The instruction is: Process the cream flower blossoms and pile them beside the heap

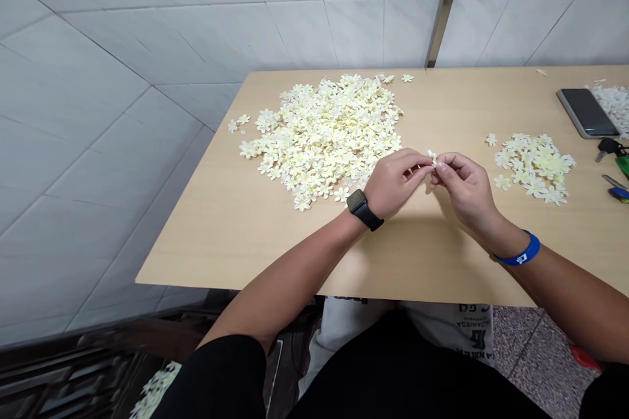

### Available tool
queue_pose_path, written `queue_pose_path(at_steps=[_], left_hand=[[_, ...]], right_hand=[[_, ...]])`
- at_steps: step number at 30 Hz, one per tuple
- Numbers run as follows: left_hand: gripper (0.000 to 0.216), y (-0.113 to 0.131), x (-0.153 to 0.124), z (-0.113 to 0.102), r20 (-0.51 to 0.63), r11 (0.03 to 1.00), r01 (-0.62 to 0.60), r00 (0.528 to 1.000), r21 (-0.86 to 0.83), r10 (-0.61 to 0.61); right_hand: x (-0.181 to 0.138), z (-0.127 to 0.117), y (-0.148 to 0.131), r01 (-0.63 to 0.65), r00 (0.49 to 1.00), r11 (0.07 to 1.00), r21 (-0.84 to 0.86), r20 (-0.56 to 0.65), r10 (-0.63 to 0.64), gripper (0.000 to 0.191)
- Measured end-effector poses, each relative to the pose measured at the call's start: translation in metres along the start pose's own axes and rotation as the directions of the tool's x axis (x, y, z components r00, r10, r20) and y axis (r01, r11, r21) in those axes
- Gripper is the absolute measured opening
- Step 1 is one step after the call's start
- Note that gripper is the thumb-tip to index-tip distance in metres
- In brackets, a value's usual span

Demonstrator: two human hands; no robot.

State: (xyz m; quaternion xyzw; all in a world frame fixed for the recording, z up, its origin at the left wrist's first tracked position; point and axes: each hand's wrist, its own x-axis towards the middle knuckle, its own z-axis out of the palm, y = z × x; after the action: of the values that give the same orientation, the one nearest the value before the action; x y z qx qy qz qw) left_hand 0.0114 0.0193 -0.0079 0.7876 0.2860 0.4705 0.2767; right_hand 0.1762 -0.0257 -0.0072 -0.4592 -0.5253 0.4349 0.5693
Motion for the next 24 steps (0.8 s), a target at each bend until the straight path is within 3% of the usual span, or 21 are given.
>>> queue_pose_path(at_steps=[14,24], left_hand=[[0.011,-0.001,0.002,-0.002,0.002,0.999,-0.029,1.000,-0.031,0.029],[0.018,0.005,0.003,-0.004,0.016,0.998,0.033,0.999,-0.062,-0.032]], right_hand=[[0.000,-0.001,-0.002,0.021,1.000,1.000,-0.004,0.007,-0.021,0.025],[-0.001,0.002,-0.010,0.073,0.996,0.984,-0.164,-0.041,-0.081,0.027]])
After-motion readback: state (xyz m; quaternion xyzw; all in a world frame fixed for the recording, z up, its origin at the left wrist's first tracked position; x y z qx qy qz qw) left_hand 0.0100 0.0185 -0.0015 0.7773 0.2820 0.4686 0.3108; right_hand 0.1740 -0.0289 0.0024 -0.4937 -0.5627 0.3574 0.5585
